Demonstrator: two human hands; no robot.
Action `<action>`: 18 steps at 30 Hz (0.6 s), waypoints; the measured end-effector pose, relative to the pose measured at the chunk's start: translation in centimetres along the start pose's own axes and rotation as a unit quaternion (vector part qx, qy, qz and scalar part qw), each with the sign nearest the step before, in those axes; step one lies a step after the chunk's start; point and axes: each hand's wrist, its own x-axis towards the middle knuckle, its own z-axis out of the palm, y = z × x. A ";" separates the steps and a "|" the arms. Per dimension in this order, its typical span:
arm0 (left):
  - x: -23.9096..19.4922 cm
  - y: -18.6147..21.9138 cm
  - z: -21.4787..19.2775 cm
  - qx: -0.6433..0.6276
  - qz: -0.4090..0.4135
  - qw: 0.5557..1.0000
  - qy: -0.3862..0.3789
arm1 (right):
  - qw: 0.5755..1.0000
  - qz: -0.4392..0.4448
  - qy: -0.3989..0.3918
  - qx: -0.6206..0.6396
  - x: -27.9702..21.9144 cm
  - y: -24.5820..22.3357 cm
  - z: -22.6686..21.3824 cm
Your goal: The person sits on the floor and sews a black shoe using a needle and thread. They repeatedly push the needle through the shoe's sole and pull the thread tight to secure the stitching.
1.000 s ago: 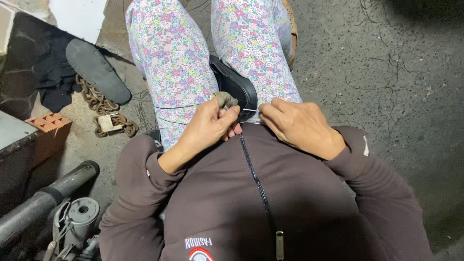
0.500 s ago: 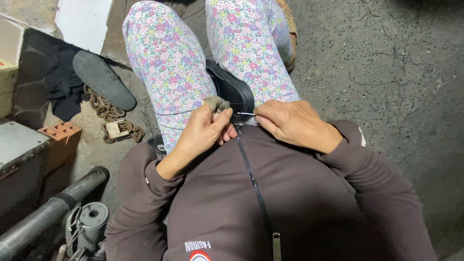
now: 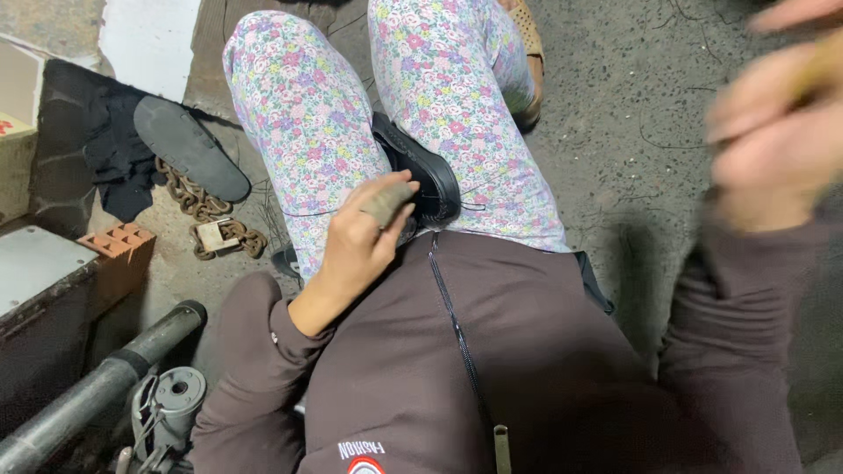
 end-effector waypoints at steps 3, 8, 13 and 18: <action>-0.5 -1.1 0.5 0.049 0.055 0.997 -0.032 | 0.882 0.183 0.378 0.214 12.1 -13.7 -1.0; -0.1 -1.4 0.3 -0.016 -0.003 0.992 -0.124 | 0.955 0.034 0.241 0.171 15.5 -15.2 2.8; 1.6 -1.9 -1.7 -0.328 -0.089 0.933 -0.121 | 0.956 0.080 0.154 0.237 16.3 -13.5 2.8; 4.4 -1.8 -3.8 -0.663 -0.100 0.741 -0.044 | 0.848 0.213 -0.010 0.486 17.2 -13.1 1.4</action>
